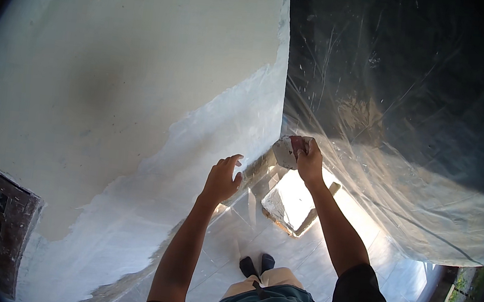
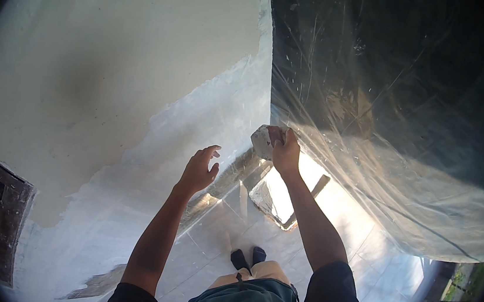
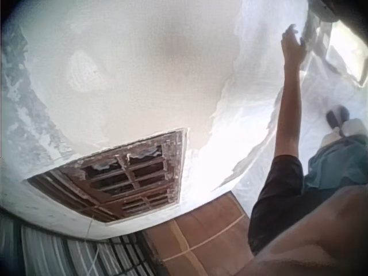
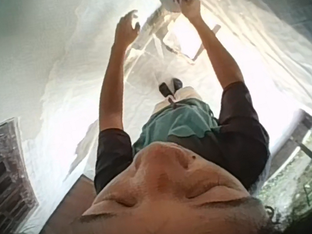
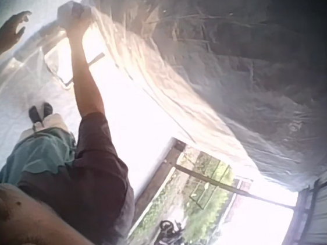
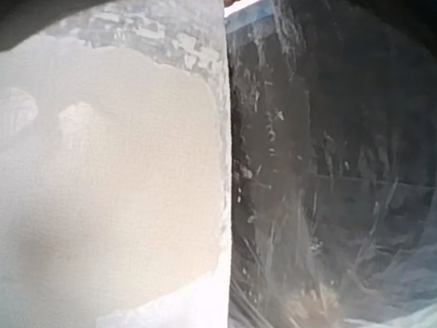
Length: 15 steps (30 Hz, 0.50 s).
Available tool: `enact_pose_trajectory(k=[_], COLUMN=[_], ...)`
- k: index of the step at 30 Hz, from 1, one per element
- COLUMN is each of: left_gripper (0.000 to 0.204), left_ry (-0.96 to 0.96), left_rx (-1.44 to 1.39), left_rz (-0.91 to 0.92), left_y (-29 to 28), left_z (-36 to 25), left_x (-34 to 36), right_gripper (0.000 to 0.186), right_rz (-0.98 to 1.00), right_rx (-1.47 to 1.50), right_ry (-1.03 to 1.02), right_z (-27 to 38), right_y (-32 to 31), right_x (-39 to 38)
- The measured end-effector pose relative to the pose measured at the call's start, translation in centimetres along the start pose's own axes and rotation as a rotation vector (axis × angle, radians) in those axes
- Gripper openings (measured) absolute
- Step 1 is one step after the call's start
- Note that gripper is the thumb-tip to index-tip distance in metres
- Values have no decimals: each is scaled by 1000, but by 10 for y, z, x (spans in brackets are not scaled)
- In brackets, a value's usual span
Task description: The person applies wall filler to a wall surface near a window frame using a scraper.
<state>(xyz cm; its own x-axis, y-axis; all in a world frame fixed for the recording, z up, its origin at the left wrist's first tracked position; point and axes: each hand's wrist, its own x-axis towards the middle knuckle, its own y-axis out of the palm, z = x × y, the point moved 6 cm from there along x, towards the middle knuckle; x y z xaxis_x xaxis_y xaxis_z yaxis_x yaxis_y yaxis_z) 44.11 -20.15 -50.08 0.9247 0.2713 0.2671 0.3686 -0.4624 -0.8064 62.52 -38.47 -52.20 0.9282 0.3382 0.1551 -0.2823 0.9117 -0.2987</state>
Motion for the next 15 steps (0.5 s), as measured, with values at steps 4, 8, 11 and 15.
enact_pose_trajectory(k=[4, 8, 11, 15], left_gripper=[47, 49, 51, 53], left_ry=[-55, -99, -170, -272], left_rx=[-6, 16, 18, -5], left_rz=[82, 110, 192, 246], left_y=[29, 65, 101, 154], left_z=[5, 9, 8, 7], left_x=[-12, -22, -23, -25], right_gripper=[33, 32, 35, 34], right_rz=[90, 154, 198, 272], right_rx=[25, 33, 25, 47], right_ry=[85, 111, 273, 345], right_z=[-51, -74, -111, -163], right_y=[-7, -14, -17, -23], right_x=[-16, -20, -18, -16])
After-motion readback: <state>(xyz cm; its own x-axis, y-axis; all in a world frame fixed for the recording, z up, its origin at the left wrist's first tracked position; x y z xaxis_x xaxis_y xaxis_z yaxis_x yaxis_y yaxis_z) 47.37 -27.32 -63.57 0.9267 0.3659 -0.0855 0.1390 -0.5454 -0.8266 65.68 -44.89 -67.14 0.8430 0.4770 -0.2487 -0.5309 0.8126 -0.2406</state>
